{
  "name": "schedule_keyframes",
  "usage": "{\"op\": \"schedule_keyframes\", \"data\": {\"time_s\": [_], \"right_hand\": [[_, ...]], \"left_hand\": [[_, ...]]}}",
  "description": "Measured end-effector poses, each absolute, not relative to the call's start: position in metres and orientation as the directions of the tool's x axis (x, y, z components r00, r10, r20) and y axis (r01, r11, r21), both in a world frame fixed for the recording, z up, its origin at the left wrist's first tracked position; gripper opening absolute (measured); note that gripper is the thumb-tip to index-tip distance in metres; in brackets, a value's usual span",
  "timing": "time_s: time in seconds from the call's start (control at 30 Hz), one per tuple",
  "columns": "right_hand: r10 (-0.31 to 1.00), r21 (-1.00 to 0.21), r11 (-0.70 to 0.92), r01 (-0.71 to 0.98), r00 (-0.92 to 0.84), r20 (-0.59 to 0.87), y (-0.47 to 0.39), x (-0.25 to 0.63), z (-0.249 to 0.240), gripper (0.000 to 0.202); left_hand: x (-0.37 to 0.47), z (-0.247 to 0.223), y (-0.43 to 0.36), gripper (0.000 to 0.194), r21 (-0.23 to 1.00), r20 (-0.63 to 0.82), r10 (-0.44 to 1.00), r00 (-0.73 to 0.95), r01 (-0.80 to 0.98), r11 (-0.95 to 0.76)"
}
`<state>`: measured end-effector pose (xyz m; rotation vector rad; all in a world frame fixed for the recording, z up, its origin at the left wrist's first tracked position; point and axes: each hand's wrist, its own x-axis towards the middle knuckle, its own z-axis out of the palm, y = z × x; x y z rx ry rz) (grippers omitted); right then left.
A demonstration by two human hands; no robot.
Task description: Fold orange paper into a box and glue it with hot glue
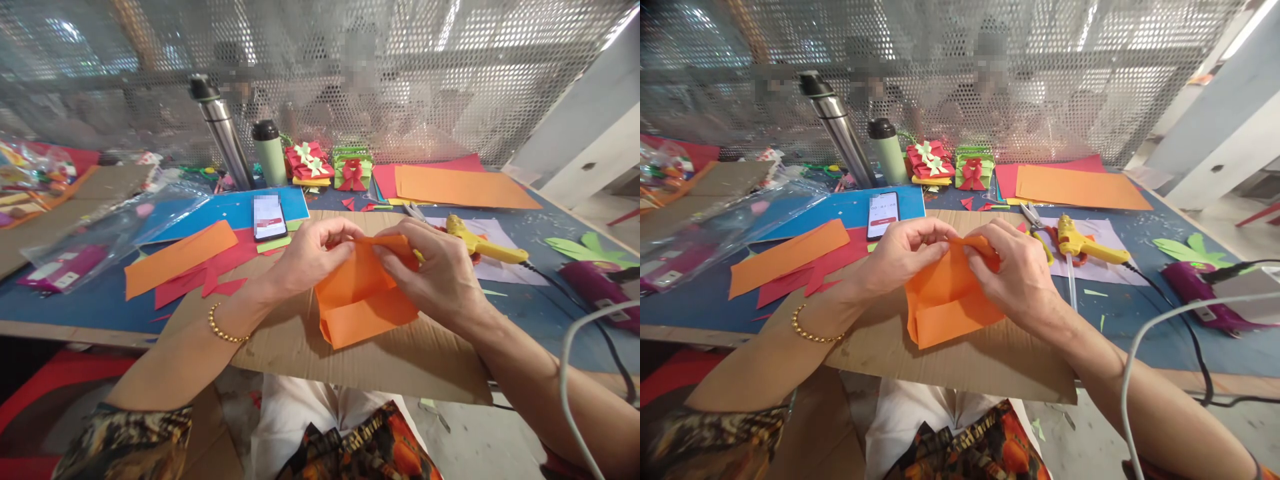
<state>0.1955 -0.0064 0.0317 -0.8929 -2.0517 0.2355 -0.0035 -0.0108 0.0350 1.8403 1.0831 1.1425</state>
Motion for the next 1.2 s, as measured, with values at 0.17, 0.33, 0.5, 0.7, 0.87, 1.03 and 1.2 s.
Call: {"op": "schedule_keyframes", "data": {"time_s": [0.17, 0.33, 0.5, 0.7, 0.87, 1.03, 1.2], "right_hand": [[0.856, -0.658, 0.517, 0.547, -0.322, 0.405, -0.004, 0.196, 0.037, 0.012], [0.898, -0.769, 0.425, 0.478, -0.332, 0.29, 0.001, 0.199, 0.037, 0.013], [0.891, -0.814, 0.417, 0.404, -0.359, 0.279, 0.003, 0.2, 0.035, 0.013], [0.884, -0.851, 0.41, 0.328, -0.375, 0.281, 0.002, 0.2, 0.035, 0.027], [0.893, -0.97, 0.218, 0.107, -0.423, 0.154, 0.009, 0.205, 0.04, 0.065], [0.806, -0.977, 0.187, 0.105, -0.584, 0.092, 0.007, 0.199, 0.041, 0.052], [0.755, -0.984, 0.136, 0.119, -0.656, 0.024, -0.002, 0.191, 0.036, 0.052]], "left_hand": [[-0.004, 0.036, -0.012, 0.016, 0.913, 0.246, 0.935, 0.254, 0.262, -0.312], [-0.005, 0.036, -0.011, 0.024, 0.889, 0.282, 0.936, 0.21, 0.31, -0.337], [-0.005, 0.035, -0.008, 0.027, 0.881, 0.282, 0.934, 0.218, 0.327, -0.342], [-0.006, 0.033, -0.007, 0.025, 0.885, 0.273, 0.936, 0.223, 0.323, -0.335], [-0.017, 0.041, -0.003, 0.033, 0.937, 0.22, 0.924, 0.314, 0.195, -0.289], [-0.028, 0.048, 0.001, 0.051, 0.926, 0.141, 0.836, 0.531, 0.229, -0.302], [-0.03, 0.042, 0.002, 0.051, 0.89, 0.11, 0.756, 0.646, 0.274, -0.364]]}}
